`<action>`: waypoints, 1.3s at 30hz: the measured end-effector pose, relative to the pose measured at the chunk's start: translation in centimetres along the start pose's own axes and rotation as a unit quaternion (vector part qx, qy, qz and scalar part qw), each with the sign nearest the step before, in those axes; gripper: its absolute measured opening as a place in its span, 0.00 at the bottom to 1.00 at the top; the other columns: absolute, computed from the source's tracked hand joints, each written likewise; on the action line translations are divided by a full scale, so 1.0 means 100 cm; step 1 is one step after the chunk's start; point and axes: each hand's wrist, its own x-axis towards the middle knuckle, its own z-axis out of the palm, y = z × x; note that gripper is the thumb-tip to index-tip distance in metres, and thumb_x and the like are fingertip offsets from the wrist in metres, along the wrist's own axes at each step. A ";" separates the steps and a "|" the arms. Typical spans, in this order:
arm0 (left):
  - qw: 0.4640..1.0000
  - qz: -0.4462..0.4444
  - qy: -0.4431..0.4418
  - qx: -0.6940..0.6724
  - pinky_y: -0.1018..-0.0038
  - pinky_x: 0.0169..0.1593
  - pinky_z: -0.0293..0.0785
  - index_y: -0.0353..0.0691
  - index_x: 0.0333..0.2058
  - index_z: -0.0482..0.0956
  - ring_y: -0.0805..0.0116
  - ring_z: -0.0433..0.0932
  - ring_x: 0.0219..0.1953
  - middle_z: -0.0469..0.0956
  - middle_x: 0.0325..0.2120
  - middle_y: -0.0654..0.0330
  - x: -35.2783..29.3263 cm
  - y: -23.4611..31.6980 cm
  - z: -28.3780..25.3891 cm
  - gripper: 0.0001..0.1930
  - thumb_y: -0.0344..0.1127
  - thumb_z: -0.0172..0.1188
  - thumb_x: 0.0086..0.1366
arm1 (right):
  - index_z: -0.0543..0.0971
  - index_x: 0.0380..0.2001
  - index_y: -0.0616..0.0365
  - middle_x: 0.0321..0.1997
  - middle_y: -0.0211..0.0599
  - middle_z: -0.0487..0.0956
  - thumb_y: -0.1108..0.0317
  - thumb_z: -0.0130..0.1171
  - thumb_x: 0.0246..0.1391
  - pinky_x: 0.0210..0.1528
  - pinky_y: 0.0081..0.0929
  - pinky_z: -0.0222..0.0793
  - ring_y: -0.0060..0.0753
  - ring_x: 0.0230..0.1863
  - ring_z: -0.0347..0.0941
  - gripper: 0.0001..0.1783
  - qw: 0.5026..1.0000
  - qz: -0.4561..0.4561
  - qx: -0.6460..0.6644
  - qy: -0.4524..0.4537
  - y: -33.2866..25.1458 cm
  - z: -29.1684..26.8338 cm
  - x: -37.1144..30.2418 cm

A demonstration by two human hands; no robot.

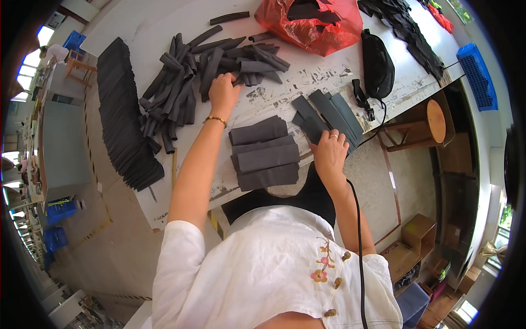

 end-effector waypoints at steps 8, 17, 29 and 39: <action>0.804 -0.276 -0.248 -0.464 0.74 0.28 0.76 0.32 0.33 0.79 0.62 0.81 0.25 0.82 0.25 0.52 0.000 0.018 -0.040 0.12 0.38 0.61 0.63 | 0.78 0.36 0.65 0.34 0.37 0.74 0.73 0.56 0.49 0.40 0.34 0.65 0.38 0.39 0.70 0.10 0.987 -0.151 -0.024 0.055 0.013 0.028 -0.006; 0.593 -0.265 -0.085 -0.755 0.66 0.42 0.82 0.30 0.40 0.75 0.55 0.83 0.38 0.81 0.37 0.48 -0.034 0.068 -0.117 0.10 0.31 0.60 0.63 | 0.73 0.47 0.60 0.38 0.41 0.75 0.83 0.49 0.55 0.42 0.27 0.67 0.38 0.39 0.72 0.16 0.871 -0.031 0.426 0.244 -0.006 -0.051 0.024; 0.453 -0.348 -0.027 -0.821 0.61 0.49 0.80 0.31 0.40 0.75 0.53 0.81 0.44 0.79 0.38 0.51 -0.047 0.064 -0.121 0.08 0.27 0.60 0.63 | 0.69 0.41 0.60 0.41 0.45 0.73 0.71 0.66 0.49 0.42 0.41 0.64 0.51 0.40 0.68 0.18 0.854 -0.294 0.400 0.153 -0.052 -0.087 0.015; 0.473 -0.352 -0.007 -0.808 0.62 0.48 0.82 0.28 0.46 0.67 0.50 0.80 0.44 0.78 0.42 0.45 -0.050 0.056 -0.114 0.14 0.26 0.58 0.64 | 0.71 0.51 0.59 0.51 0.43 0.76 0.71 0.68 0.46 0.51 0.41 0.65 0.50 0.47 0.69 0.28 0.837 -0.175 0.512 0.078 -0.068 -0.102 0.005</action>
